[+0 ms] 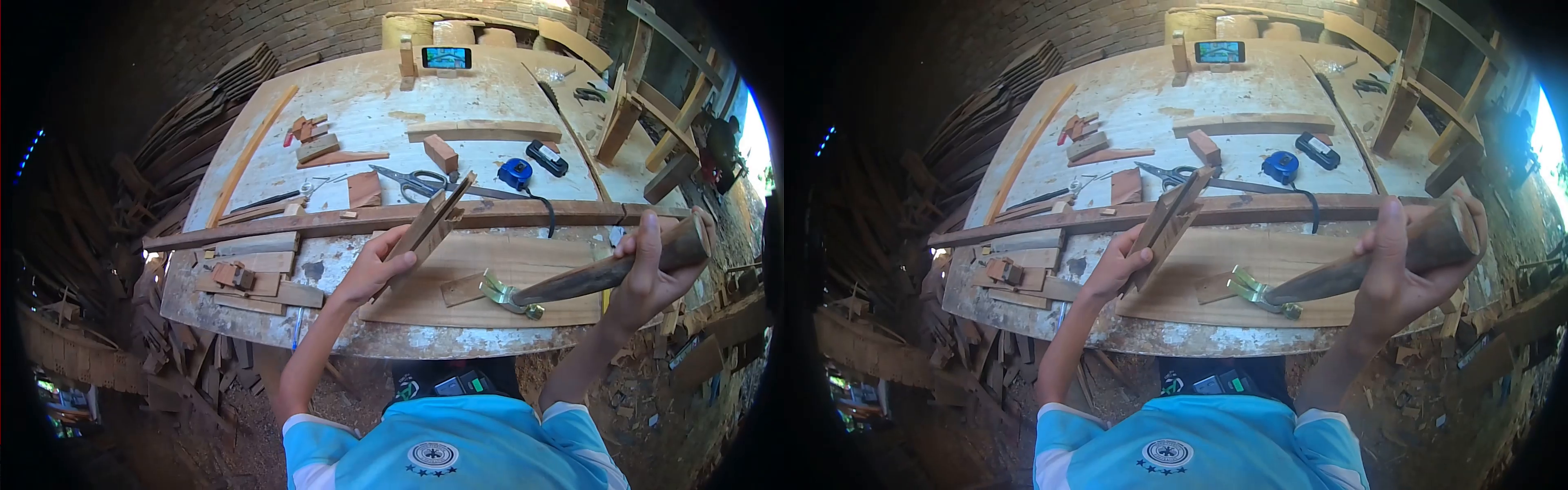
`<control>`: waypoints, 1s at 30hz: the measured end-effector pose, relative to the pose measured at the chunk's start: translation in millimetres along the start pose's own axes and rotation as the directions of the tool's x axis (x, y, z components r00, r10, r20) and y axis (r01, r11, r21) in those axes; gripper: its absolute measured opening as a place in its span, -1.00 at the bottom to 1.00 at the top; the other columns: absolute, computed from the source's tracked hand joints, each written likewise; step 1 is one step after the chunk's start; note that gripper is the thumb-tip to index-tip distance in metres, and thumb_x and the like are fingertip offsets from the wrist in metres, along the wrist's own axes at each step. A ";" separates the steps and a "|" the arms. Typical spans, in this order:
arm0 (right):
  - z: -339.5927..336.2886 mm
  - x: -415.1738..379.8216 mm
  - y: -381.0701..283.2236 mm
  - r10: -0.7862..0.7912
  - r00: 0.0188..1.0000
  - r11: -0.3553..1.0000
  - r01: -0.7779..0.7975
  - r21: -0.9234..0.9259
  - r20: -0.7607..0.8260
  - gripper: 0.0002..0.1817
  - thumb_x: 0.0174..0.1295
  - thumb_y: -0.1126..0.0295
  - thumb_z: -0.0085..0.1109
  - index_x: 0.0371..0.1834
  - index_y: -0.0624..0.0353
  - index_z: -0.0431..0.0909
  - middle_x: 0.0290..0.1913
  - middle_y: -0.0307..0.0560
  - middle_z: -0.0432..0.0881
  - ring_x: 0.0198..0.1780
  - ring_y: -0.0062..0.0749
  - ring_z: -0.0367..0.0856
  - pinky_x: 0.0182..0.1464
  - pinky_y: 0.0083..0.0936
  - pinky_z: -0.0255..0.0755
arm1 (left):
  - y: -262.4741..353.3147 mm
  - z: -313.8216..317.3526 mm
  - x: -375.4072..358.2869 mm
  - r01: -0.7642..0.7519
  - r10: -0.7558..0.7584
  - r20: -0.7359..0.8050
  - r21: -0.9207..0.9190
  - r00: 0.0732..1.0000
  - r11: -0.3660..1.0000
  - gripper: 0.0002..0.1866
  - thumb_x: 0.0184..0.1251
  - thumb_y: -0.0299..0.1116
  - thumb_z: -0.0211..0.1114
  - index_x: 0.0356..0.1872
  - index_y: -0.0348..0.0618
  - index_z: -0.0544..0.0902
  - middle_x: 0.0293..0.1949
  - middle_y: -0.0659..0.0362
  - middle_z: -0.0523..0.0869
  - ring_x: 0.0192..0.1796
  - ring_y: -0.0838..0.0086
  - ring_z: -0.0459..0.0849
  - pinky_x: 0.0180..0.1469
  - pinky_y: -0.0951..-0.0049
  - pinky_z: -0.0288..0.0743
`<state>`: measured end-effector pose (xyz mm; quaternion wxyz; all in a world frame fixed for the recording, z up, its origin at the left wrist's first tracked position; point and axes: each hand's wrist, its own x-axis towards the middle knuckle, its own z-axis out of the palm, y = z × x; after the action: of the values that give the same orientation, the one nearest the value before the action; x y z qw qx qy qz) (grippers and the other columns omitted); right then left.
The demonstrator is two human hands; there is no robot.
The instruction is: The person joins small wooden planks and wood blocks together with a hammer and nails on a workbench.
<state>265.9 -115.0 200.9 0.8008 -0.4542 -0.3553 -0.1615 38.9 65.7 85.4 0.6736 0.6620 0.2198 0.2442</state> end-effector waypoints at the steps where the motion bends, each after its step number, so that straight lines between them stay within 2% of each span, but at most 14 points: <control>1: -2.9 0.5 0.2 -0.010 1.000 1.000 0.010 0.003 -0.015 -0.50 0.12 0.66 0.16 0.13 0.23 0.23 -0.45 -0.14 0.47 -0.62 -0.65 0.38 -0.57 -0.70 0.37 | 4.0 2.6 -2.6 -0.009 0.009 -0.015 -0.004 1.000 1.000 -0.39 0.20 -0.23 0.33 0.25 -0.24 0.37 0.08 0.19 0.54 0.10 0.56 0.48 0.17 0.51 0.30; 7: -41.3 1.2 2.9 -0.055 0.977 0.998 0.061 0.027 -0.204 -0.52 0.16 0.60 0.19 0.13 0.24 0.25 -0.43 -0.15 0.46 -0.59 -0.63 0.37 -0.57 -0.67 0.37 | 13.6 13.6 -13.7 -0.085 0.078 -0.061 -0.116 0.995 0.990 -0.36 0.12 -0.28 0.38 0.22 -0.24 0.36 0.07 0.17 0.53 0.10 0.53 0.49 0.18 0.49 0.31; 10: -72.8 10.5 16.8 -0.042 0.947 0.999 0.034 -0.030 -0.320 -0.56 0.16 0.58 0.22 0.08 0.25 0.28 -0.40 -0.14 0.47 -0.57 -0.62 0.38 -0.55 -0.66 0.38 | 16.3 18.2 -16.9 -0.127 0.114 -0.103 -0.128 0.988 0.984 -0.34 0.05 -0.35 0.43 0.19 -0.24 0.35 0.03 0.17 0.53 0.08 0.52 0.49 0.19 0.49 0.30; 11: -82.2 13.5 24.0 -0.005 0.930 1.000 0.005 0.000 -0.367 -0.61 0.14 0.57 0.25 -0.01 0.26 0.31 -0.38 -0.13 0.47 -0.56 -0.60 0.39 -0.51 -0.68 0.39 | 17.2 19.0 -18.0 -0.140 0.125 -0.122 -0.118 0.985 0.983 -0.33 0.02 -0.37 0.44 0.18 -0.24 0.34 0.02 0.17 0.53 0.08 0.52 0.49 0.19 0.49 0.30; 14: -102.5 22.0 38.8 -0.067 0.900 0.993 0.019 -0.114 -0.432 -0.66 0.14 0.54 0.27 -0.08 0.23 0.34 -0.40 -0.15 0.47 -0.51 -0.58 0.41 -0.45 -0.62 0.42 | 18.0 25.2 -21.4 -0.176 0.147 -0.189 -0.145 0.971 0.974 -0.30 -0.04 -0.44 0.46 0.17 -0.24 0.33 0.02 0.16 0.52 0.08 0.51 0.49 0.19 0.48 0.31; 17: -120.1 22.6 44.6 0.217 0.834 0.973 -0.141 0.184 -0.507 -0.71 0.16 0.45 0.28 -0.14 0.19 0.36 -0.41 -0.18 0.46 -0.45 -0.54 0.43 -0.36 -0.54 0.43 | 13.0 27.4 -25.7 -0.224 0.177 -0.225 -0.204 0.958 0.953 -0.28 -0.08 -0.45 0.49 0.16 -0.24 0.33 0.02 0.17 0.52 0.08 0.51 0.48 0.19 0.47 0.31; 18: -130.9 22.9 51.5 0.260 0.803 0.963 -0.174 0.206 -0.536 -0.72 0.17 0.42 0.28 -0.15 0.18 0.37 -0.41 -0.19 0.46 -0.43 -0.53 0.43 -0.33 -0.52 0.42 | 11.2 28.6 -26.7 -0.249 0.193 -0.244 -0.224 0.951 0.942 -0.28 -0.09 -0.44 0.49 0.16 -0.24 0.33 0.01 0.16 0.52 0.08 0.51 0.49 0.20 0.47 0.30; 21: -168.6 8.5 80.8 0.352 0.717 0.934 -0.231 0.271 -0.602 -0.75 0.19 0.37 0.26 -0.19 0.16 0.38 -0.42 -0.22 0.45 -0.38 -0.50 0.44 -0.26 -0.46 0.41 | 9.9 26.3 -29.6 -0.313 0.275 -0.297 -0.088 0.915 0.946 -0.28 -0.16 -0.40 0.54 0.12 -0.23 0.39 -0.03 0.16 0.56 0.04 0.49 0.52 0.15 0.46 0.36; 23: -183.4 -7.4 96.4 0.361 0.685 0.931 -0.228 0.284 -0.633 -0.76 0.22 0.36 0.22 -0.18 0.18 0.39 -0.42 -0.22 0.45 -0.36 -0.48 0.44 -0.22 -0.45 0.40 | 14.5 24.4 -34.4 -0.282 0.364 -0.327 0.272 0.872 0.920 -0.29 -0.21 -0.37 0.56 0.08 -0.22 0.44 -0.07 0.16 0.58 0.01 0.49 0.54 0.10 0.44 0.40; 24: -189.0 -16.9 103.4 0.364 0.667 0.931 -0.235 0.280 -0.650 -0.77 0.24 0.35 0.20 -0.18 0.19 0.39 -0.42 -0.22 0.44 -0.36 -0.48 0.45 -0.21 -0.44 0.41 | 18.3 23.5 -37.0 -0.239 0.404 -0.327 0.444 0.854 0.864 -0.29 -0.23 -0.36 0.57 0.06 -0.21 0.46 -0.09 0.15 0.60 0.00 0.49 0.55 0.08 0.43 0.42; 25: -191.5 -26.1 107.7 0.366 0.644 0.930 -0.245 0.273 -0.672 -0.77 0.25 0.34 0.18 -0.17 0.20 0.40 -0.42 -0.21 0.44 -0.35 -0.47 0.45 -0.20 -0.43 0.41 | 22.9 24.7 -38.3 -0.275 0.506 -0.283 0.580 0.815 0.767 -0.30 -0.28 -0.33 0.59 0.03 -0.20 0.50 -0.12 0.14 0.61 -0.05 0.48 0.58 0.01 0.42 0.46; 28: -200.3 -53.6 113.7 0.344 0.724 0.934 -0.332 0.134 -0.597 -0.74 0.31 0.26 0.10 -0.19 0.26 0.41 -0.35 -0.16 0.49 -0.31 -0.43 0.49 -0.15 -0.42 0.42 | 25.8 25.4 -38.0 -0.370 0.641 -0.117 0.733 0.758 0.571 -0.30 -0.29 -0.33 0.59 0.03 -0.22 0.51 -0.13 0.13 0.62 -0.07 0.46 0.59 0.02 0.42 0.46; 29: -205.4 -58.5 112.5 0.390 0.758 0.912 -0.395 0.107 -0.523 -0.65 0.32 0.13 0.09 -0.18 0.27 0.45 -0.26 -0.11 0.53 -0.26 -0.40 0.53 -0.13 -0.41 0.45 | 26.1 27.9 -38.8 -0.367 0.625 -0.113 0.724 0.772 0.584 -0.27 -0.26 -0.32 0.59 0.06 -0.23 0.49 -0.11 0.12 0.63 -0.05 0.45 0.60 0.04 0.42 0.44; 30: -215.6 -63.1 114.2 0.464 0.726 0.859 -0.508 0.059 -0.508 -0.64 0.29 0.10 0.11 -0.18 0.23 0.47 -0.25 -0.10 0.55 -0.22 -0.42 0.53 -0.11 -0.41 0.43 | 23.0 29.3 -39.1 -0.352 0.553 -0.148 0.632 0.820 0.691 -0.27 -0.24 -0.31 0.59 0.08 -0.23 0.49 -0.09 0.12 0.63 -0.04 0.45 0.59 0.05 0.42 0.44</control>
<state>379.6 -239.5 13.6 0.8594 -0.5059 0.0055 -0.0740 25.5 18.6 108.1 0.3107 0.8178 0.2190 0.4320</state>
